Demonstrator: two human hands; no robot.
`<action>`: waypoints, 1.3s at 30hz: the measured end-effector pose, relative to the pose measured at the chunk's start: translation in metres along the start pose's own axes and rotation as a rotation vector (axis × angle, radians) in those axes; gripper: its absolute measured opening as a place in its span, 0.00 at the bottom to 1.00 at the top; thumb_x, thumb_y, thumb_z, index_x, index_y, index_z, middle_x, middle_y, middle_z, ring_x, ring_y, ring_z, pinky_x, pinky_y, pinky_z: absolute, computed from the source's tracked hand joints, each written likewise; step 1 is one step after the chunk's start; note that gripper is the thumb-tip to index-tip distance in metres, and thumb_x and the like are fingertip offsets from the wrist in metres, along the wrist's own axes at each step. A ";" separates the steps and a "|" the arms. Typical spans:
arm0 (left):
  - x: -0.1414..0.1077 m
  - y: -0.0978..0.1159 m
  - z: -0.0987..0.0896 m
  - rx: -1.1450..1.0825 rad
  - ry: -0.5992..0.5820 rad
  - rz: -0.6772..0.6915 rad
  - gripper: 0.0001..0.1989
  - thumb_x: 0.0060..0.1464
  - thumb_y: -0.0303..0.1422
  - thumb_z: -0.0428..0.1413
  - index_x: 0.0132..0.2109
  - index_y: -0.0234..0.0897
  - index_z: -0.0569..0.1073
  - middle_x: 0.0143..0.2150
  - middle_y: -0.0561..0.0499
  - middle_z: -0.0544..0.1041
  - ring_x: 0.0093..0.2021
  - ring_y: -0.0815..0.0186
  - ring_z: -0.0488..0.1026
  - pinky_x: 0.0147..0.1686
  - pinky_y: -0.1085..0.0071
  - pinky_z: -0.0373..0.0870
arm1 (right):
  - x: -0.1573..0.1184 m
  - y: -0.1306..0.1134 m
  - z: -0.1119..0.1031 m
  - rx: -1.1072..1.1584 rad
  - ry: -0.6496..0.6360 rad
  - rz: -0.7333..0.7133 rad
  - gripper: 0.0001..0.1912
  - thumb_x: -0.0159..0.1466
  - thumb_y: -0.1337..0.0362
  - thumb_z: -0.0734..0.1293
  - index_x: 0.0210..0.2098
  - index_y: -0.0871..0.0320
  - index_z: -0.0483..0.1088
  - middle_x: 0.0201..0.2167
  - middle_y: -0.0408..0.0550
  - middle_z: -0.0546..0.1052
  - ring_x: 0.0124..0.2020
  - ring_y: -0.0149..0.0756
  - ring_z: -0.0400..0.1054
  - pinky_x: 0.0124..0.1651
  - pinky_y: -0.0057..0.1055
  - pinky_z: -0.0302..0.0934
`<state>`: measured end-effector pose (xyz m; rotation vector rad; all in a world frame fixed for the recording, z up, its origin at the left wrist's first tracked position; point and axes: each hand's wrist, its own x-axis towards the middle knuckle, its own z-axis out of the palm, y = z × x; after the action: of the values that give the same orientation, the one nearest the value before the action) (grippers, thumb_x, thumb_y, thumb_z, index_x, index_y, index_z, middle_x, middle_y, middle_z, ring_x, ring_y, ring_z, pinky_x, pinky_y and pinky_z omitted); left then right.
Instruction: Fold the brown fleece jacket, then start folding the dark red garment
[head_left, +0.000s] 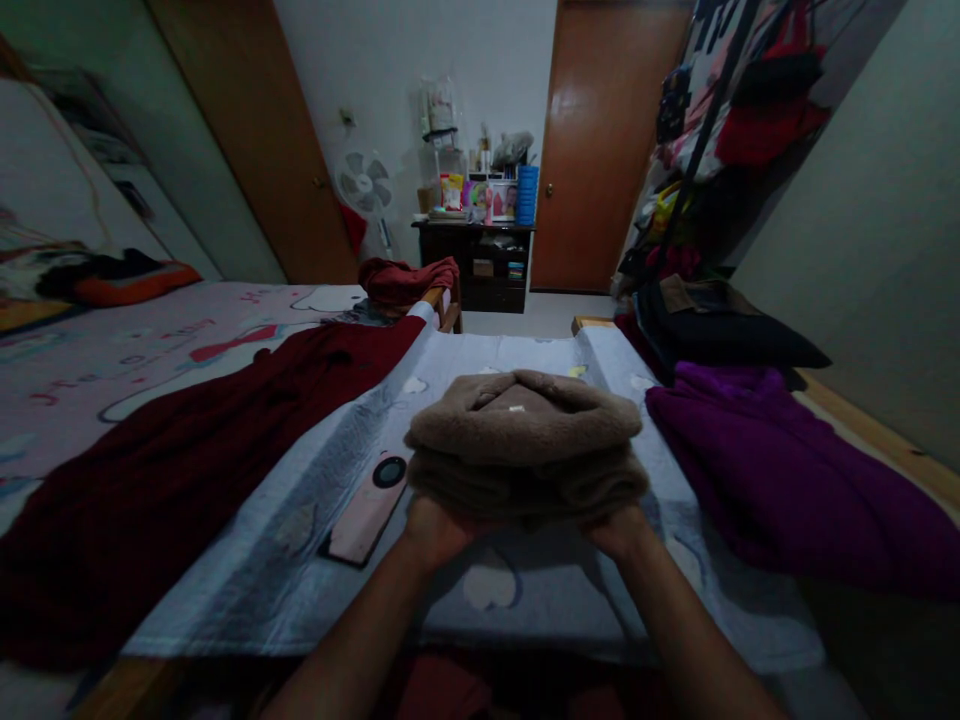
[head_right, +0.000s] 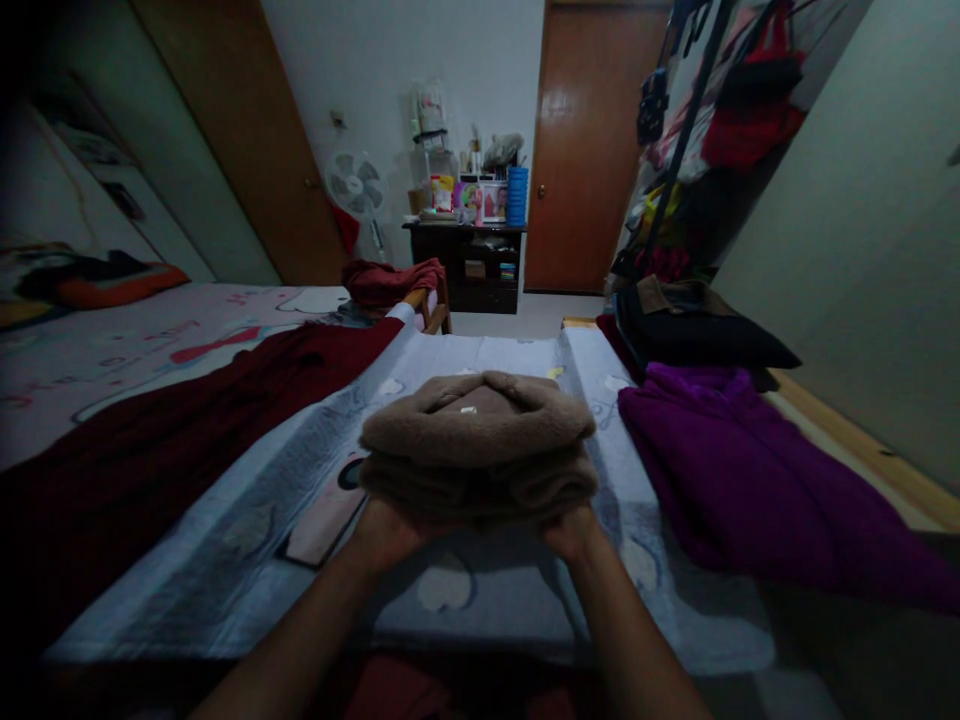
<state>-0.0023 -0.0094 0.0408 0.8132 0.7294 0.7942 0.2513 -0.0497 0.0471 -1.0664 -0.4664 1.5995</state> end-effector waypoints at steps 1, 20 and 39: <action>-0.003 0.002 0.004 -0.040 -0.034 -0.001 0.34 0.61 0.56 0.35 0.65 0.40 0.56 0.66 0.41 0.63 0.61 0.49 0.67 0.52 0.46 0.70 | -0.004 0.003 0.004 0.075 -0.011 0.001 0.15 0.63 0.49 0.61 0.39 0.51 0.72 0.37 0.47 0.80 0.43 0.41 0.74 0.48 0.41 0.70; -0.067 -0.023 0.009 -0.091 0.493 0.050 0.33 0.45 0.28 0.62 0.59 0.41 0.62 0.57 0.42 0.71 0.59 0.51 0.68 0.59 0.51 0.63 | -0.073 0.023 -0.032 -0.294 0.366 -0.196 0.39 0.52 0.51 0.71 0.60 0.53 0.58 0.59 0.57 0.67 0.59 0.53 0.62 0.57 0.54 0.59; -0.037 -0.023 0.020 2.179 0.125 1.001 0.27 0.63 0.29 0.49 0.67 0.51 0.58 0.64 0.46 0.66 0.62 0.54 0.62 0.63 0.49 0.51 | -0.050 0.040 -0.023 -2.021 0.122 -1.180 0.28 0.63 0.69 0.63 0.63 0.52 0.60 0.62 0.50 0.66 0.67 0.48 0.48 0.67 0.53 0.35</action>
<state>0.0024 -0.0570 0.0408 3.2790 1.1705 0.6098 0.2474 -0.1142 0.0242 -1.5629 -2.2510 -0.4829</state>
